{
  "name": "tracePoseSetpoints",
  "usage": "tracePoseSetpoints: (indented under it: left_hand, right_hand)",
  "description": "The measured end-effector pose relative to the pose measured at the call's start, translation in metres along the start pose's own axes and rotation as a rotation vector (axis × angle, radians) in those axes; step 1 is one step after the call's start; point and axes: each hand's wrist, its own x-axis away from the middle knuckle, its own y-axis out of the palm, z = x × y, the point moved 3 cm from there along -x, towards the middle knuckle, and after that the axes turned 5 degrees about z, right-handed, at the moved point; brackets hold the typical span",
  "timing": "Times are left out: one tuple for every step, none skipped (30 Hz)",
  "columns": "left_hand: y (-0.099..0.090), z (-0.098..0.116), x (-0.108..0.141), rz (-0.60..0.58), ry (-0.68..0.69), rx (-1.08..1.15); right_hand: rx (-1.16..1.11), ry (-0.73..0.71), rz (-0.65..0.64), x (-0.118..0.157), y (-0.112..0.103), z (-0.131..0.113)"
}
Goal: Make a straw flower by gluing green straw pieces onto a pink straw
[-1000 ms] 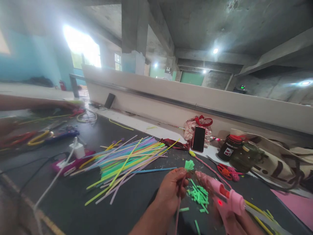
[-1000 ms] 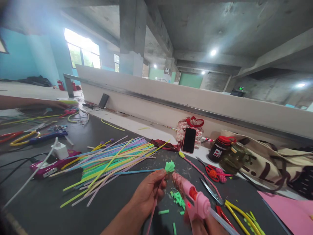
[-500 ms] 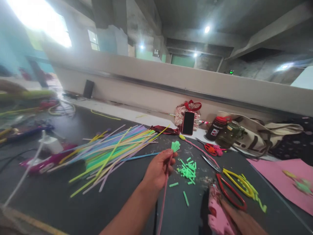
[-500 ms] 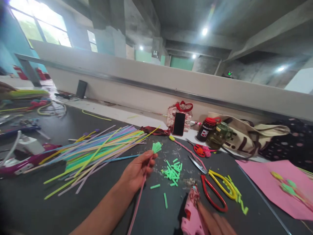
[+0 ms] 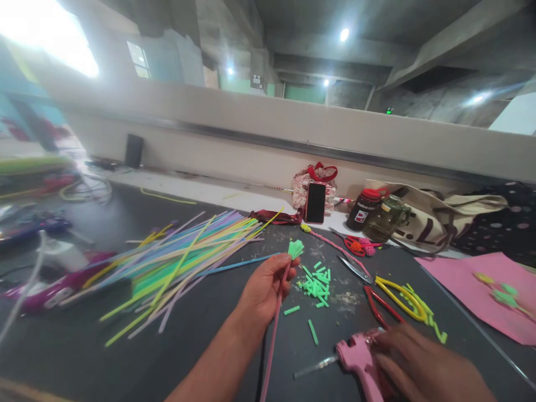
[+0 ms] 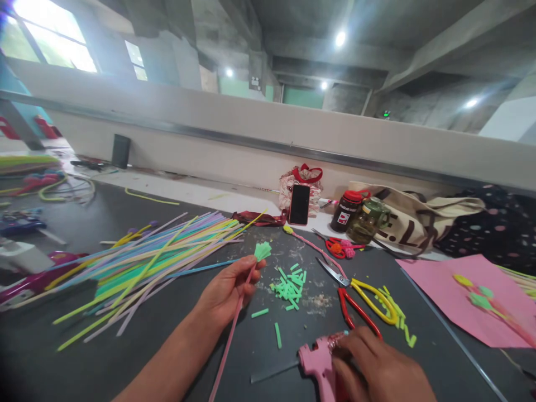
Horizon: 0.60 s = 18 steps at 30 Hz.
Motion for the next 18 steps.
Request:
tracePoseSetpoints:
  left_hand:
    - [0.0,0.0,0.0,0.002,0.004,-0.002]
    - [0.0,0.0,0.0,0.004,0.008,-0.005]
    - [0.001,0.0,0.001,0.006,0.009,-0.008]
    - [0.001,-0.001,0.001,0.006,0.007,-0.012]
    - [0.001,-0.001,0.001,0.003,0.003,-0.016]
    - [0.002,-0.001,0.001,0.0,-0.001,-0.02]
    - [0.002,-0.001,0.002,-0.006,-0.002,-0.02]
    - [0.002,-0.001,0.002,-0.011,0.001,-0.017]
    - [0.003,-0.001,0.002,-0.015,0.004,-0.014]
    - [0.003,-0.001,0.003,-0.015,0.006,-0.011]
    - [0.003,-0.001,0.003,-0.012,0.007,-0.011]
    - [0.003,-0.001,0.003,-0.008,0.006,-0.01]
    - [0.003,-0.001,0.003,-0.005,0.003,-0.008]
    - [0.003,-0.001,0.003,-0.003,0.002,-0.006]
    - [0.003,-0.001,0.003,-0.004,0.003,-0.005]
    - [0.003,-0.001,0.002,-0.007,0.008,-0.005]
    - [0.003,-0.001,0.002,-0.011,0.012,-0.006]
    - [0.003,-0.001,0.002,-0.012,0.015,-0.006]
  right_hand:
    - [-0.034,0.032,-0.027,-0.004,-0.001,0.003]
    - [-0.059,0.073,-0.045,-0.009,-0.003,0.005]
    - [-0.077,0.11,-0.056,-0.014,-0.005,0.008]
    - [-0.09,0.141,-0.056,-0.018,-0.008,0.01]
    - [-0.099,0.17,-0.055,-0.024,-0.011,0.012]
    - [-0.101,0.192,-0.039,-0.03,-0.015,0.015]
    - [-0.096,0.209,-0.017,-0.038,-0.019,0.017]
    - [-0.088,0.222,0.001,-0.046,-0.022,0.02]
    - [-0.073,0.226,0.016,-0.056,-0.023,0.024]
    - [-0.067,0.225,0.011,-0.066,-0.023,0.027]
    - [-0.079,0.214,-0.014,-0.076,-0.02,0.03]
    - [-0.112,0.203,-0.048,-0.087,-0.014,0.033]
    - [-0.165,0.192,-0.084,-0.097,-0.007,0.034]
    - [-0.229,0.174,-0.118,-0.106,0.001,0.035]
    - [-0.303,0.148,-0.156,-0.114,0.01,0.035]
    - [-0.365,0.121,-0.187,-0.122,0.019,0.034]
    - [-0.393,0.103,-0.205,-0.128,0.027,0.033]
    - [-0.408,0.092,-0.217,-0.133,0.035,0.031]
